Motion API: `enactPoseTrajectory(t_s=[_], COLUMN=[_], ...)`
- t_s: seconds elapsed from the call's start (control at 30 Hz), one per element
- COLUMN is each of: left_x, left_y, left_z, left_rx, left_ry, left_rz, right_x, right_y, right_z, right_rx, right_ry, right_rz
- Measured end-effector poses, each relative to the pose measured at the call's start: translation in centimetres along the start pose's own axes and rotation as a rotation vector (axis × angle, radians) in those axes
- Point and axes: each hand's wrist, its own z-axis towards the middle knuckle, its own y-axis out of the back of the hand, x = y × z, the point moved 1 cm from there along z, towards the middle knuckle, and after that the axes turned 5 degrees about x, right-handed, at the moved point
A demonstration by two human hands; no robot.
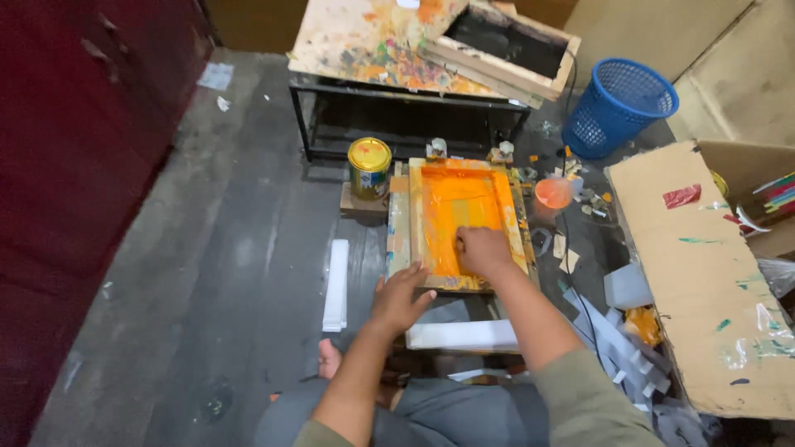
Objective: A person is manually screen printing orange ink onto small strips of material using a small frame and a wooden block.
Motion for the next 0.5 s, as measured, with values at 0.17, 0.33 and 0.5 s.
enactPoseTrajectory(t_s=[0.17,0.33,0.5], left_x=[-0.4,0.0,-0.4], left_y=[0.0,-0.9,-0.4], left_z=[-2.2,-2.5,-2.3], left_rx=[-0.051,-0.054,-0.035], left_ry=[-0.031,-0.030,-0.019], left_rz=[-0.023,-0.011,0.008], right_x=[0.2,1.1,0.4], right_y=[1.6,3.1,3.2], right_z=[-3.1,-4.8,-3.8], right_rx=[0.246,0.294,0.327], right_ry=[-0.015,0.016,0.003], right_rz=[0.039,0.032,0.084])
